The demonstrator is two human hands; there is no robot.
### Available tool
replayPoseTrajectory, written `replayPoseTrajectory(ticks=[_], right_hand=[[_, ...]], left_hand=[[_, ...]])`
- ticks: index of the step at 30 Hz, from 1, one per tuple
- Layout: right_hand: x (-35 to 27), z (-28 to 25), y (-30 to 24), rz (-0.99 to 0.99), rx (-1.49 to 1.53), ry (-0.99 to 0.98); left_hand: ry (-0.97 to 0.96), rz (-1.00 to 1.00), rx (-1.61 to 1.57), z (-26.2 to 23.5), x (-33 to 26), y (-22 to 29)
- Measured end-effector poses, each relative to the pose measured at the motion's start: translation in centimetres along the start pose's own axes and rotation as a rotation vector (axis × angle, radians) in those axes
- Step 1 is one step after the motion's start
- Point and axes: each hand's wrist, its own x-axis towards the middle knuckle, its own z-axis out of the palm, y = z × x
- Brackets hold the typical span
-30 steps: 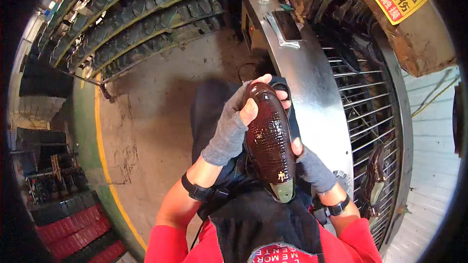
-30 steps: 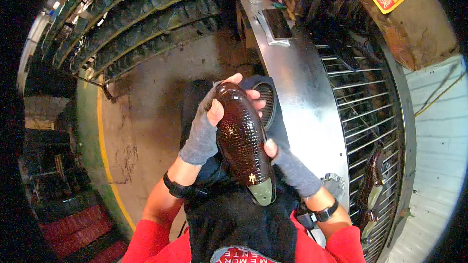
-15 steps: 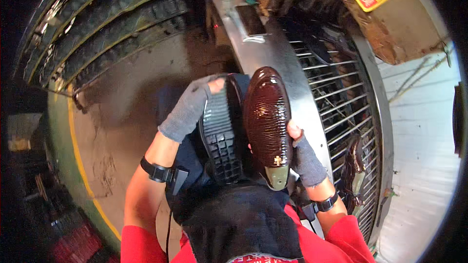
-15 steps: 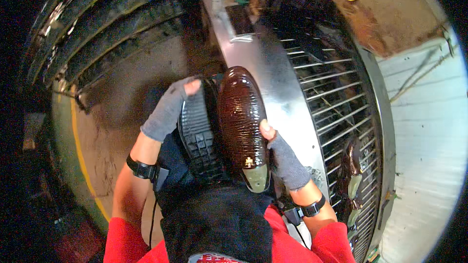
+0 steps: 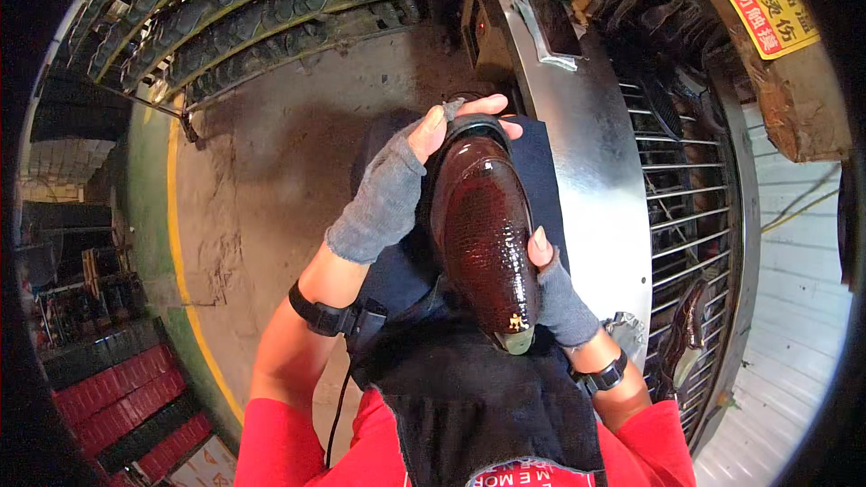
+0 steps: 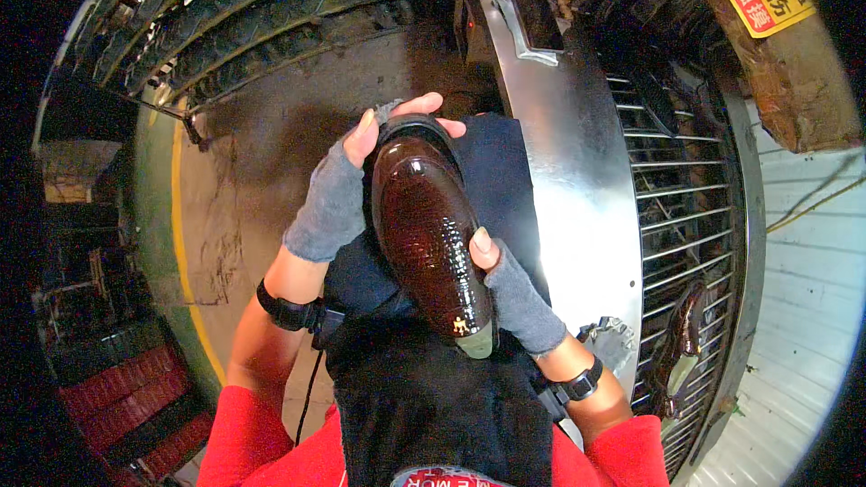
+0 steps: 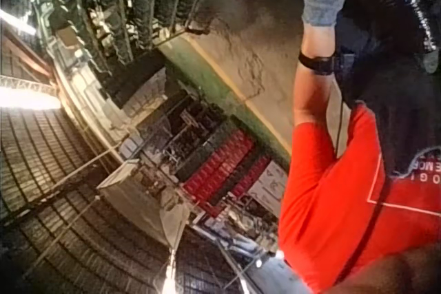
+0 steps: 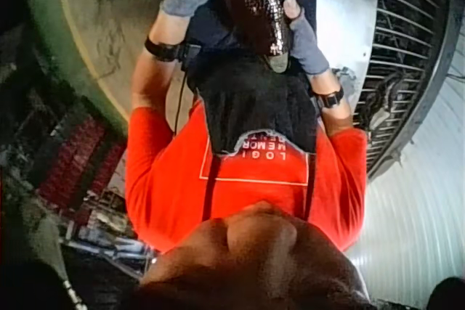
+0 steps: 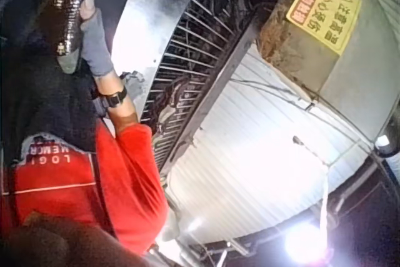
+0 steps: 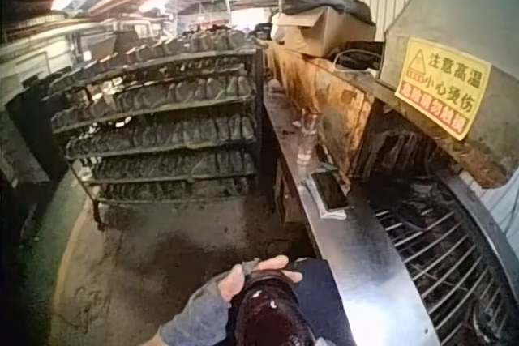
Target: Wiping and inspecting finished leather shoes in a manufacturing facility.
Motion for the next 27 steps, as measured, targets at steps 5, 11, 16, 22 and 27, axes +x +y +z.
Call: replayPoseTrajectory(ticks=[5,11,16,22,27], right_hand=[[-0.1,1.0,-0.6,-0.031,-0.148,0.069],[-0.4,1.3,-0.7,-0.020,-0.036,0.050],[-1.1,2.9,-1.6,-0.031,-0.144,0.043],[-1.2,2.9,-1.5,0.002,-0.194,0.009],[-1.3,2.3,-2.5,-0.112,-0.364,-0.135]], left_hand=[[-0.018,0.004,-0.034,-0.4,-0.3,-0.4],[-0.023,-0.031,-0.024,0.8,-0.5,0.3],[-0.071,0.117,0.247,1.9,-2.8,1.2],[0.018,-0.028,0.406,2.9,-4.1,3.5],[0.067,-0.003,0.275,3.5,-6.2,2.7]])
